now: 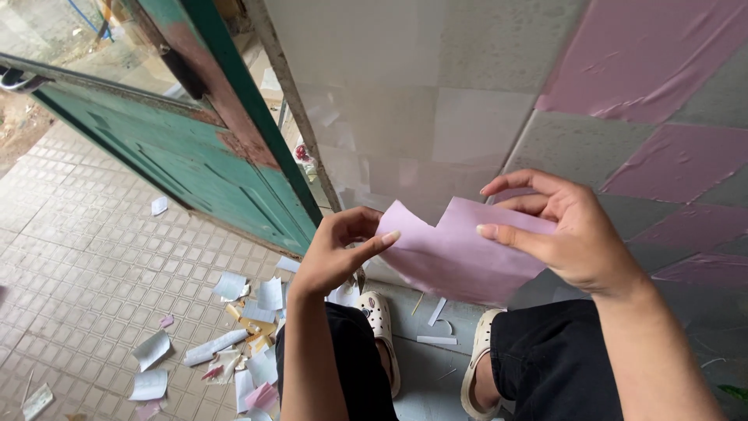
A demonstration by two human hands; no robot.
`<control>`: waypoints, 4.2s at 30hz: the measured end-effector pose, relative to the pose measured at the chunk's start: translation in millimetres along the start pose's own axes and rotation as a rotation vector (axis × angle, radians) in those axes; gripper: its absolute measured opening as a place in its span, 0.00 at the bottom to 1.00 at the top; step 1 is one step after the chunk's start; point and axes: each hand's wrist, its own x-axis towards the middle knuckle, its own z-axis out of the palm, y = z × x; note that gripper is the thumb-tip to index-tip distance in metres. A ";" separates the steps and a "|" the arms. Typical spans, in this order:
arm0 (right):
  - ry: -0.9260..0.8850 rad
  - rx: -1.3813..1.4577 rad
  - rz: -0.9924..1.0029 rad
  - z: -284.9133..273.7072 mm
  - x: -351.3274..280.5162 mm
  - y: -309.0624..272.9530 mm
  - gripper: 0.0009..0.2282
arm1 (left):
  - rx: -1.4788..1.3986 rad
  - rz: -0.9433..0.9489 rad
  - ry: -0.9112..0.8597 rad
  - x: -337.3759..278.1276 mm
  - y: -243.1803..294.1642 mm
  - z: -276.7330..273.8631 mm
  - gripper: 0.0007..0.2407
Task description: Cutting and trimming pink vinyl sheets using scissors and a utility knife
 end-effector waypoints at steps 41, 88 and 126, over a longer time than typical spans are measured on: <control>0.513 -0.263 -0.638 -91.1 31.2 47.9 0.13 | -0.781 0.146 0.261 58.3 1.5 81.1 0.14; 0.561 -0.416 -0.685 -113.9 35.9 38.9 0.16 | -0.799 0.240 0.452 81.4 4.3 85.8 0.04; 0.210 -0.033 -0.327 -51.2 -154.3 -67.9 0.13 | 0.355 0.375 0.238 -84.4 100.7 68.7 0.14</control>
